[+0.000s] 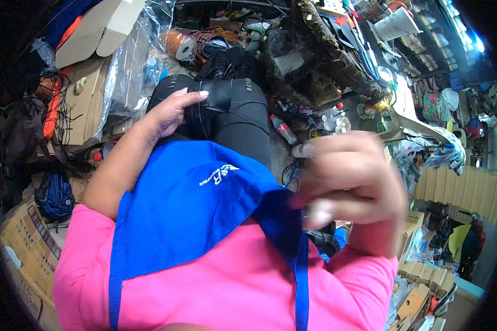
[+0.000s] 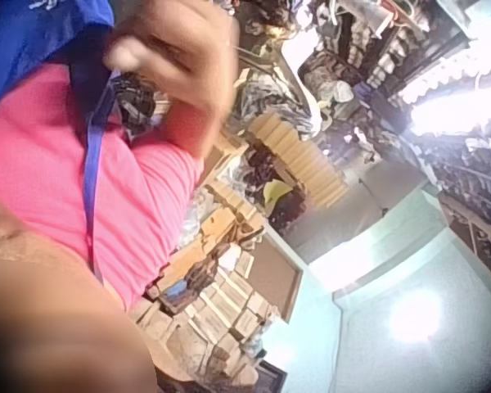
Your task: Manually stitching the upper leather of a black shoe using a needle and thread.
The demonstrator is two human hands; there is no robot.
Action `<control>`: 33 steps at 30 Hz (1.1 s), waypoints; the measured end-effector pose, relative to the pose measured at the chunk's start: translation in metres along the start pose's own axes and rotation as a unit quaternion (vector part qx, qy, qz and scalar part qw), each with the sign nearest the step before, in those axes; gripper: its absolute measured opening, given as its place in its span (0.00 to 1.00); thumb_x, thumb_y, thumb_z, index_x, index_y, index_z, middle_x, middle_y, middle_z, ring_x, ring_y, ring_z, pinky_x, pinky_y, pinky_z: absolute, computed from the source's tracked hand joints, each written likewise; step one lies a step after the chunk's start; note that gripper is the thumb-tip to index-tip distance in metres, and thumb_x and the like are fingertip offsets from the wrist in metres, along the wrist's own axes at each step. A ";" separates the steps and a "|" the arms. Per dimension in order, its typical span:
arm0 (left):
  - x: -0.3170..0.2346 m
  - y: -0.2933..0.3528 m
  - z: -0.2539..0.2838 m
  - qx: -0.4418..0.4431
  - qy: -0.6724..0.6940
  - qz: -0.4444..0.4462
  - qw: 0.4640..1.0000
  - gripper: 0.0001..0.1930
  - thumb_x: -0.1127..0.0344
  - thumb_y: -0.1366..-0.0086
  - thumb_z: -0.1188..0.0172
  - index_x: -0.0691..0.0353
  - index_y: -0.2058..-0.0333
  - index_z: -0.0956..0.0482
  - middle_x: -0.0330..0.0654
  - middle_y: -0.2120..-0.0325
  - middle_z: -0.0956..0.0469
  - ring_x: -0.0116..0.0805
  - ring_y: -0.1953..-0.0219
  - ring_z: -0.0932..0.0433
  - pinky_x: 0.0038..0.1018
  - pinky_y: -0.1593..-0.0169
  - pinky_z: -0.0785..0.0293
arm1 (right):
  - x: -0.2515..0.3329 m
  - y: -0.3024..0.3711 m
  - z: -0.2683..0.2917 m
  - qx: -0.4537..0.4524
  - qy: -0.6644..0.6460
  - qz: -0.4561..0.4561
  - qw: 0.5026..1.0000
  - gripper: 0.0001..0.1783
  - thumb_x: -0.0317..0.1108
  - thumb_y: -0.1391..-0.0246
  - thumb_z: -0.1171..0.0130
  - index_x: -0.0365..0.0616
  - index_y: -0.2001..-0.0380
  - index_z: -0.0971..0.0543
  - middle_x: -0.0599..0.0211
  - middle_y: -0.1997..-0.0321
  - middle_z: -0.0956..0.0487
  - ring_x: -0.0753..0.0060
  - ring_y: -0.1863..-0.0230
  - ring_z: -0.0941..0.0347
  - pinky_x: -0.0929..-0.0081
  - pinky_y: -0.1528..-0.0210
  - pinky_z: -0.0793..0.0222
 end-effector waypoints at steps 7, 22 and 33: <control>-0.002 0.001 0.001 0.066 -0.065 -0.051 0.994 0.19 0.60 0.40 0.40 0.61 0.53 0.30 0.36 0.58 0.25 0.25 0.56 0.28 0.24 0.50 0.34 | -0.036 0.265 0.115 -0.187 0.510 -0.579 0.608 0.13 0.35 0.55 0.36 0.40 0.67 0.21 0.52 0.66 0.22 0.52 0.63 0.25 0.65 0.60 0.32; -0.019 0.088 0.032 -0.125 -0.393 -0.054 0.909 0.13 0.59 0.39 0.40 0.61 0.75 0.26 0.29 0.82 0.33 0.18 0.78 0.37 0.20 0.73 0.41 | -0.176 -0.058 -0.107 -0.150 -0.089 -0.291 0.941 0.14 0.41 0.47 0.40 0.40 0.67 0.22 0.68 0.72 0.25 0.71 0.66 0.29 0.73 0.61 0.33; -0.001 0.058 0.076 -0.150 -0.287 -0.196 0.925 0.23 0.59 0.40 0.37 0.58 0.86 0.40 0.26 0.85 0.44 0.18 0.79 0.48 0.22 0.77 0.49 | -0.206 -0.036 -0.080 -0.301 -0.128 -0.302 0.895 0.24 0.43 0.50 0.34 0.49 0.85 0.37 0.85 0.85 0.41 0.89 0.80 0.50 0.82 0.79 0.54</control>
Point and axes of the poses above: each hand's wrist, its own y-axis away from the middle knuckle, its own z-axis out of the back of the hand, x = y × z, the point moved 3 cm from there along -y, towards the middle knuckle
